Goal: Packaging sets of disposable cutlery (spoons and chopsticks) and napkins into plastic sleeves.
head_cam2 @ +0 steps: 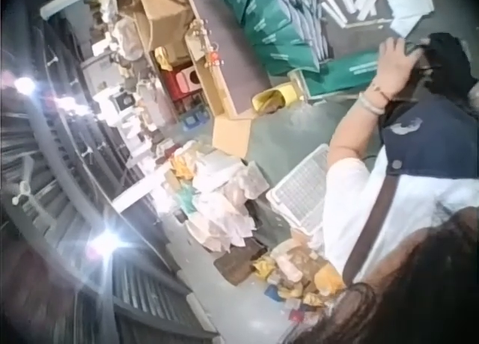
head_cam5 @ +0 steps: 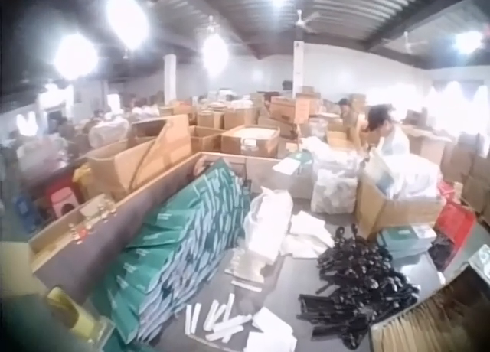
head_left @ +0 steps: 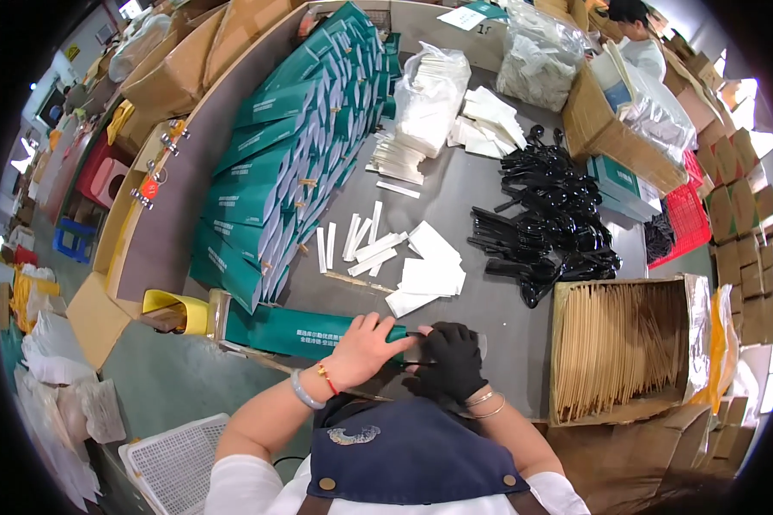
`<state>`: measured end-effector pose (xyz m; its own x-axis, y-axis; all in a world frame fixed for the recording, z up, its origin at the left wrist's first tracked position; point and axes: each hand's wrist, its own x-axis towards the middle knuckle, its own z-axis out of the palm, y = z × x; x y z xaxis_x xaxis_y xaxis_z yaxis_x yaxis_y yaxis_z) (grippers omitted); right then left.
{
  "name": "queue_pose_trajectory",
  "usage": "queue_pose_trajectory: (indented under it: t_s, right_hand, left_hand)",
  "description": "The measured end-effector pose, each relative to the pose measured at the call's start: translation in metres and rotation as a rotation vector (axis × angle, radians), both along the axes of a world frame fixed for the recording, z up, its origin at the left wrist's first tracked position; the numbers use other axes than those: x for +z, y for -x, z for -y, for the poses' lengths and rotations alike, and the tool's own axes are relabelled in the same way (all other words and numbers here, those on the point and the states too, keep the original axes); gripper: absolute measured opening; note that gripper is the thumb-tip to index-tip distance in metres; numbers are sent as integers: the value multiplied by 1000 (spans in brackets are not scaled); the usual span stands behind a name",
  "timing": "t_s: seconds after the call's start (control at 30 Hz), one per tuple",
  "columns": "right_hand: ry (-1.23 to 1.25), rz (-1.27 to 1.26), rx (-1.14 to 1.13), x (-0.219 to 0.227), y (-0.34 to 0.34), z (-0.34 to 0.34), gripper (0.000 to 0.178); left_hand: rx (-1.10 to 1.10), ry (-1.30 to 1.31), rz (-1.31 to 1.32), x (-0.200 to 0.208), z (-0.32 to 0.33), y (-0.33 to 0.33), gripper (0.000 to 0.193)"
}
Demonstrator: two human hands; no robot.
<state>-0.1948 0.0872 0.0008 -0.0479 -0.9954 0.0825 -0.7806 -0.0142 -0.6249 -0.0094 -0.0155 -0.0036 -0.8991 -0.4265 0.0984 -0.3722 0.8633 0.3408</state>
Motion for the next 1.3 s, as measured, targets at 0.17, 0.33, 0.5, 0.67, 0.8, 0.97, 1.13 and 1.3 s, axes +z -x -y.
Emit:
queue_pose_trajectory:
  t_s: [0.17, 0.33, 0.5, 0.67, 0.8, 0.97, 1.13, 1.3]
  right_hand:
    - [-239, -315, 79, 1, 26, -9, 59]
    - [42, -240, -227, 37, 81, -42, 56]
    - [118, -109, -344, 33, 75, -42, 56]
    - [80, -155, -170, 29, 56, -32, 58]
    - [-41, -220, -140, 29, 49, -31, 60]
    - [-121, -316, -73, 35, 39, -18, 60]
    - [-171, -358, 28, 37, 31, -8, 60]
    - [-164, -315, 63, 30, 26, -9, 62]
  left_hand:
    - [-139, -82, 365, 35, 10, 3, 42]
    - [-91, -277, -147, 165, 61, -38, 39]
    - [187, 208, -446, 254, 117, -36, 33]
    - [453, 297, -322, 138, 179, -67, 47]
    - [529, -310, -310, 50, 72, -43, 54]
    - [789, -197, 2, -27, -8, -34, 92]
    - [772, -283, -132, -35, -5, -42, 95]
    - [765, -319, -144, -34, -6, -44, 96]
